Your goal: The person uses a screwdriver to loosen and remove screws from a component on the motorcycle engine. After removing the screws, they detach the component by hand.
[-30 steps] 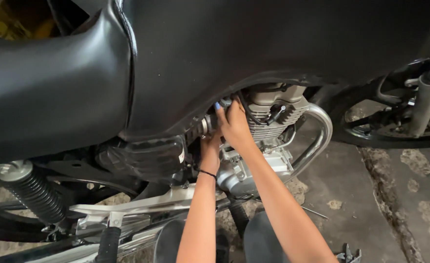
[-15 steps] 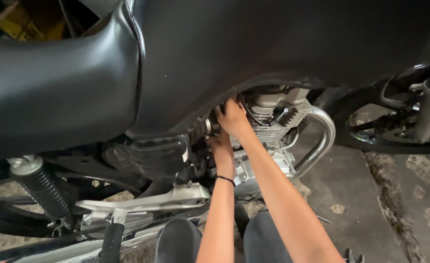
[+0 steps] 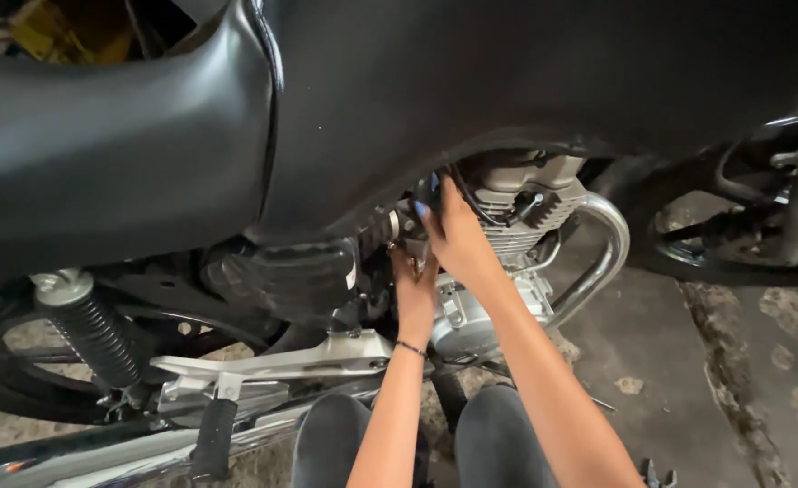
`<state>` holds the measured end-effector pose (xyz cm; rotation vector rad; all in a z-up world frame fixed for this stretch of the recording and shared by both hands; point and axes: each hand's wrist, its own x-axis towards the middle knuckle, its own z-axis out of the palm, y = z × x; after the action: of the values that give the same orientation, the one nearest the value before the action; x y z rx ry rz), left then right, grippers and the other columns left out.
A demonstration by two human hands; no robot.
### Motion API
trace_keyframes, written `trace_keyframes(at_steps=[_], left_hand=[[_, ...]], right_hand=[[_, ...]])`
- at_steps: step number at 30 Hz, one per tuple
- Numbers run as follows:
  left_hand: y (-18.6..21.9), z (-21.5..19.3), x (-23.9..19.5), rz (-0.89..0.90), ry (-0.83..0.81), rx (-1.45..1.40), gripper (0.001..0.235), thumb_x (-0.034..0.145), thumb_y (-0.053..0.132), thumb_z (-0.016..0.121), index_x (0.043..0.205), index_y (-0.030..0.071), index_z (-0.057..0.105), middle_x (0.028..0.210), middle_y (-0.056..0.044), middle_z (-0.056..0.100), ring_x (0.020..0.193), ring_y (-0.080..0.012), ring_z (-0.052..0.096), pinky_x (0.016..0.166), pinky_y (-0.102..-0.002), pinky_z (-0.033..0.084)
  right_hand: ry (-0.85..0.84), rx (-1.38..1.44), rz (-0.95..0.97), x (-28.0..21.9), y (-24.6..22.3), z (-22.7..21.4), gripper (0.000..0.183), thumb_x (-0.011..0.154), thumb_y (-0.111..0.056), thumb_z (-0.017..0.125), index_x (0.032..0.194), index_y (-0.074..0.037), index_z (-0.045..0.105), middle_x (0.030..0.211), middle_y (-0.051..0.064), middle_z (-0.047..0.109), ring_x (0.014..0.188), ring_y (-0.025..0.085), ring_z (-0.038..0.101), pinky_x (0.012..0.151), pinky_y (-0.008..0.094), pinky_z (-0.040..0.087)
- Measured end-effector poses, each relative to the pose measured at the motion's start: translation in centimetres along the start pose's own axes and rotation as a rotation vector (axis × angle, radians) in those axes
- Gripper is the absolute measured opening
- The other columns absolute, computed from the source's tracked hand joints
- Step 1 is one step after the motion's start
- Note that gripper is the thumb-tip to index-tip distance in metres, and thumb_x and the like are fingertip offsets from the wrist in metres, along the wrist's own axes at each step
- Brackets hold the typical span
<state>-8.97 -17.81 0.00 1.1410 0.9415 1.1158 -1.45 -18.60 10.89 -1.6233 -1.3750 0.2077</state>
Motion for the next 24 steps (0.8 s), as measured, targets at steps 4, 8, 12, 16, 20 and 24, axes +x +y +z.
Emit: trace_keyframes(at_steps=[4,8,12,16,20,24], left_hand=[[-1.2,-2.3,-0.9,0.039,0.082,-0.024,0.059,0.098,0.006,0.054,0.151,-0.001,0.028,0.152,-0.024,0.036,0.138,-0.033,0.04,0.114,-0.047,0.032],[2.1,-4.8,-2.8,0.368,0.157,0.882,0.035,0.095,0.012,0.054,0.129,0.016,0.061,0.11,-0.01,0.069,0.097,-0.0328,0.068,0.077,-0.048,0.055],[3.6,-7.1,-1.5,0.938,0.179,1.342,0.032,0.097,0.01,0.051,0.126,0.013,0.063,0.123,-0.006,0.063,0.103,-0.0251,0.063,0.084,-0.032,0.055],[8.6,-8.6,1.7,1.441,-0.047,1.751,0.035,0.097,0.011,0.047,0.13,0.012,0.06,0.138,-0.006,0.055,0.125,-0.0236,0.051,0.096,-0.036,0.046],[12.4,-9.7,2.7,1.753,-0.257,1.987,0.041,0.093,0.008,0.044,0.131,0.012,0.059,0.147,-0.003,0.05,0.135,-0.0175,0.044,0.097,-0.033,0.035],[15.3,-9.7,3.2,1.834,-0.475,2.015,0.039,0.092,0.008,0.043,0.126,0.008,0.062,0.139,-0.007,0.057,0.134,-0.0211,0.046,0.095,-0.031,0.034]], right_hand=[[0.177,0.03,-0.121,-3.2,1.6,0.8,0.029,0.092,0.003,0.054,0.121,0.005,0.054,0.112,0.026,0.057,0.097,0.046,0.058,0.078,0.047,0.049],[0.207,-0.02,0.361,-5.8,2.8,4.1,0.014,0.091,-0.019,0.063,0.096,-0.009,0.07,0.065,0.011,0.069,0.066,0.031,0.071,0.057,0.04,0.053],[-0.006,0.188,0.254,-6.4,3.6,8.3,0.024,0.087,-0.024,0.065,0.103,-0.007,0.071,0.083,0.018,0.074,0.084,0.04,0.07,0.069,0.047,0.055],[0.02,0.265,0.171,-5.4,2.3,9.0,0.023,0.083,-0.021,0.066,0.1,-0.006,0.064,0.085,0.021,0.07,0.087,0.043,0.067,0.068,0.05,0.05],[0.046,-0.008,0.215,-6.0,6.3,13.4,0.026,0.076,-0.018,0.068,0.096,-0.008,0.056,0.083,0.016,0.067,0.078,0.042,0.068,0.066,0.051,0.055],[0.13,-0.082,0.293,-6.5,3.1,12.7,0.041,0.077,-0.023,0.07,0.111,-0.008,0.052,0.09,0.014,0.062,0.073,0.043,0.067,0.064,0.052,0.058]])
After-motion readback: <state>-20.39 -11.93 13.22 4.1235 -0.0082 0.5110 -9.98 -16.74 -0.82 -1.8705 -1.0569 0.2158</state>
